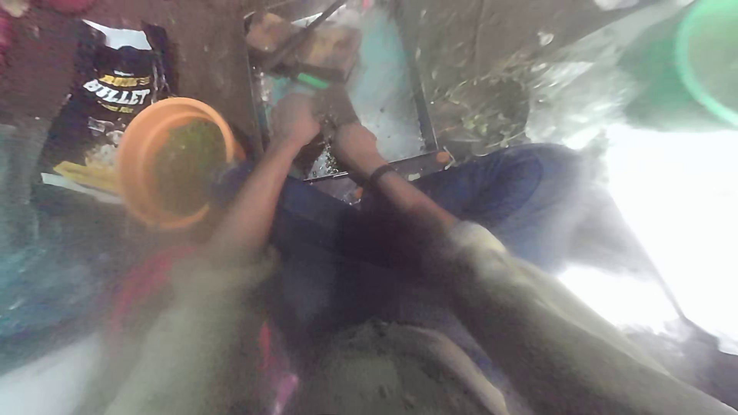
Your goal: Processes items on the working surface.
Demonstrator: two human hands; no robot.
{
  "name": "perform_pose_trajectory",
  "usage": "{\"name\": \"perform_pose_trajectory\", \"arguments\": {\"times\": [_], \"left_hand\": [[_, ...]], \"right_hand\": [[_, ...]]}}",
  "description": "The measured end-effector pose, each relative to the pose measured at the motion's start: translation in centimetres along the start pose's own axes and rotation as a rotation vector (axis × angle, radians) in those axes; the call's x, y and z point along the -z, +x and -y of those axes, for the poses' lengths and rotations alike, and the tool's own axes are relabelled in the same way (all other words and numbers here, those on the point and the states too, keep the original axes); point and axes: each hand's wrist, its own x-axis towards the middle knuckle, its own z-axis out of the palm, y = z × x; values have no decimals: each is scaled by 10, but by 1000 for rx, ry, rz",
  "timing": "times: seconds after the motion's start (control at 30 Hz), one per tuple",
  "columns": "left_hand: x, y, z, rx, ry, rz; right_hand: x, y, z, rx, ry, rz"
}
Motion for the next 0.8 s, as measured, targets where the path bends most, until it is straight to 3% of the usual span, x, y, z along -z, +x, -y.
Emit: {"name": "perform_pose_trajectory", "arguments": {"times": [0.27,0.57,0.8], "left_hand": [[-10,2,-4,-30,79,2],[-5,-4,-20,51,116,41],[0,-6,-26,72,154,79]], "right_hand": [[-10,18,9,86,-56,2],[-12,19,19,22,-43,-24],[-28,-30,-4,-69,-107,67]]}}
